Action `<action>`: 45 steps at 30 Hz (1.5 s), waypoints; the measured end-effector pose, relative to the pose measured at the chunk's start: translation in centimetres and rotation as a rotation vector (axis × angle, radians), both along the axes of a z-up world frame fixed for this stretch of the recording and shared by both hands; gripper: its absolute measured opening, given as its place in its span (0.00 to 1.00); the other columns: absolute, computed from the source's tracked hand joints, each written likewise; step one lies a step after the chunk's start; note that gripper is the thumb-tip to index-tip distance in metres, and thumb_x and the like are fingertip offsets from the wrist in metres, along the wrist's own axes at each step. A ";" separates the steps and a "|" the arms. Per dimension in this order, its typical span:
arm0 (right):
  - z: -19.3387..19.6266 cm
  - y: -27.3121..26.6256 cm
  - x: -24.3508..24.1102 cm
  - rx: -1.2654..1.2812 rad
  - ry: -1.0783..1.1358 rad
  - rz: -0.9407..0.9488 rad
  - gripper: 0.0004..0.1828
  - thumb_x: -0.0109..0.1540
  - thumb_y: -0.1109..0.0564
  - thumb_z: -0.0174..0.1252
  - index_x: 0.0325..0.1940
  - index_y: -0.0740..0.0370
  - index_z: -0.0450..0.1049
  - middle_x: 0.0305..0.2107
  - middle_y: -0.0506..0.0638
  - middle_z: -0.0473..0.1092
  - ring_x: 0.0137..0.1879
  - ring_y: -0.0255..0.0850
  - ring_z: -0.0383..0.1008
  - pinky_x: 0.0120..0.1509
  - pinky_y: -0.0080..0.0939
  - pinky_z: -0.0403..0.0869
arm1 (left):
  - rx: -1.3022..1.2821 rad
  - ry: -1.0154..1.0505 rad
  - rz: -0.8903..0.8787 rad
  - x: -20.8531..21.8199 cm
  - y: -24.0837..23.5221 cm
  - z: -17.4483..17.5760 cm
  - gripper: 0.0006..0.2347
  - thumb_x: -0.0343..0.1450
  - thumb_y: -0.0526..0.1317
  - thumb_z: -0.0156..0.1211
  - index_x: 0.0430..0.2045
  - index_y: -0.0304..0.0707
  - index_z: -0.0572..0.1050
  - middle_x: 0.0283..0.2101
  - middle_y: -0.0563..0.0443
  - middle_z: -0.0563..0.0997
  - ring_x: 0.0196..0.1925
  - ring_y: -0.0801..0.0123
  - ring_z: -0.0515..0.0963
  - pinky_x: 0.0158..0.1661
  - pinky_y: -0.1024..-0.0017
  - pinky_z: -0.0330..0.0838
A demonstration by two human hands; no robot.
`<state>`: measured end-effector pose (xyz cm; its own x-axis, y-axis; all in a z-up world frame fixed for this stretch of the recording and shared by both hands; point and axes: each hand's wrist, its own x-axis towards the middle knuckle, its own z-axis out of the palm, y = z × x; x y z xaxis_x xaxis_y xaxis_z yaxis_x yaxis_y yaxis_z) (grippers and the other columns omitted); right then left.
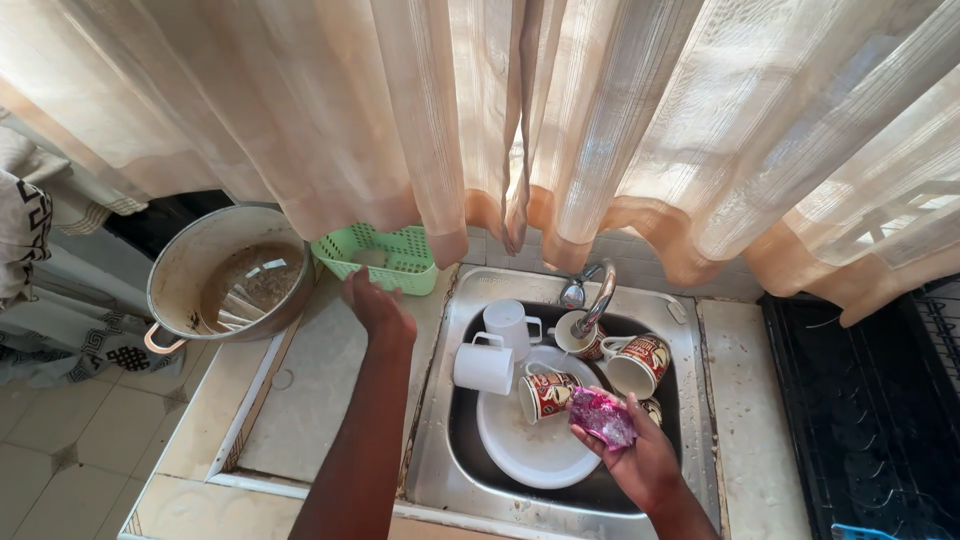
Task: Washing and rinsing mugs in a kitchen sink using a cloth
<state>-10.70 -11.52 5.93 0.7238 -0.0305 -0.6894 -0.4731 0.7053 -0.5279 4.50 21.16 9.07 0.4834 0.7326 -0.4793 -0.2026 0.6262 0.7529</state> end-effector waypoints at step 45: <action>0.0 -8.3 -9.3 -0.174 -0.087 0.056 0.24 0.66 0.63 0.47 0.65 0.77 0.64 0.56 0.79 0.69 0.60 0.70 0.71 0.64 0.61 0.70 | 2.094 0.374 -1.226 -11.6 -20.0 -14.5 0.40 0.51 0.46 0.81 0.59 0.50 0.66 0.46 0.39 0.76 0.45 0.49 0.76 0.45 0.57 0.71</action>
